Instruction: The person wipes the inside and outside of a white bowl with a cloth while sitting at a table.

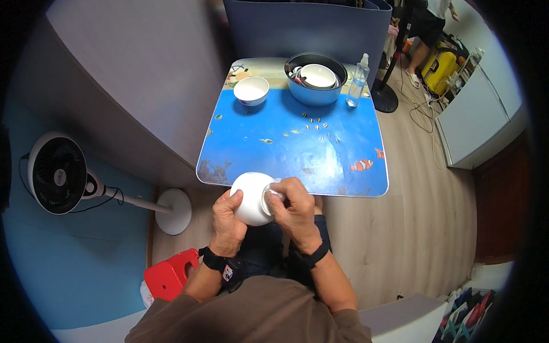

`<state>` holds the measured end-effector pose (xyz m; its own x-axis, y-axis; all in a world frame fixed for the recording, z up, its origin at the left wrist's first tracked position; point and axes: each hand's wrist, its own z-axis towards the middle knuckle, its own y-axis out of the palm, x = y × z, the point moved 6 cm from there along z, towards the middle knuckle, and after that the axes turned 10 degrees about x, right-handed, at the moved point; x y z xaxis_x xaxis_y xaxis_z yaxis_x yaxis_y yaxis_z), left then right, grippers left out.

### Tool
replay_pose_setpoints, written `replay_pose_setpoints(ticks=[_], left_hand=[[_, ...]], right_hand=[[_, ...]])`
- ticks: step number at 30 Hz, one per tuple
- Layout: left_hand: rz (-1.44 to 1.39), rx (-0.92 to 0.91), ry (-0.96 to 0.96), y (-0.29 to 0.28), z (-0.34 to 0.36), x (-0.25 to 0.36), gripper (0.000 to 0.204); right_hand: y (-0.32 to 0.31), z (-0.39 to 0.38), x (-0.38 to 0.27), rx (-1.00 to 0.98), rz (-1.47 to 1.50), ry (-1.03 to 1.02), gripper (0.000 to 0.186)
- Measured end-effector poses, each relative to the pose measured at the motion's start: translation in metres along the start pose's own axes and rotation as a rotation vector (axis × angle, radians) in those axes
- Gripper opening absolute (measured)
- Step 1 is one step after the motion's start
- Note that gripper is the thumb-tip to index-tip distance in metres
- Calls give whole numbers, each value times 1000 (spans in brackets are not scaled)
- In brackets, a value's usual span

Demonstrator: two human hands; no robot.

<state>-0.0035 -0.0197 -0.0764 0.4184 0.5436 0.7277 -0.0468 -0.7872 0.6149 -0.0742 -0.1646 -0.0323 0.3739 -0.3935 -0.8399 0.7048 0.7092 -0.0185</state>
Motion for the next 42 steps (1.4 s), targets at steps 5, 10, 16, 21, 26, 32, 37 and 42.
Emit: replay_pose_setpoints(ticks=[5, 10, 16, 21, 26, 32, 37, 42], left_hand=[[-10, 14, 20, -15, 6, 5, 37], [11, 17, -111, -16, 2, -6, 36], [-62, 3, -215, -14, 9, -13, 39], [-17, 57, -184, -14, 4, -6, 39], [18, 66, -116, -19, 16, -5, 37], [11, 45, -130, 0, 23, -4, 35], [3, 93, -120, -18, 32, -7, 37], [-40, 23, -72, -5, 41, -1, 37]], right_hand=[[10, -5, -15, -277, 116, 50, 11], [-5, -3, 3, -477, 52, 41, 15], [-7, 7, -20, -259, -102, -397, 22], [-3, 1, -6, -307, -227, -254, 16], [2, -2, 9, -388, -7, 94, 9], [10, 21, 13, -127, 118, 26, 8], [8, 15, 21, -249, -144, -24, 7], [15, 17, 33, -328, 296, 335, 6]])
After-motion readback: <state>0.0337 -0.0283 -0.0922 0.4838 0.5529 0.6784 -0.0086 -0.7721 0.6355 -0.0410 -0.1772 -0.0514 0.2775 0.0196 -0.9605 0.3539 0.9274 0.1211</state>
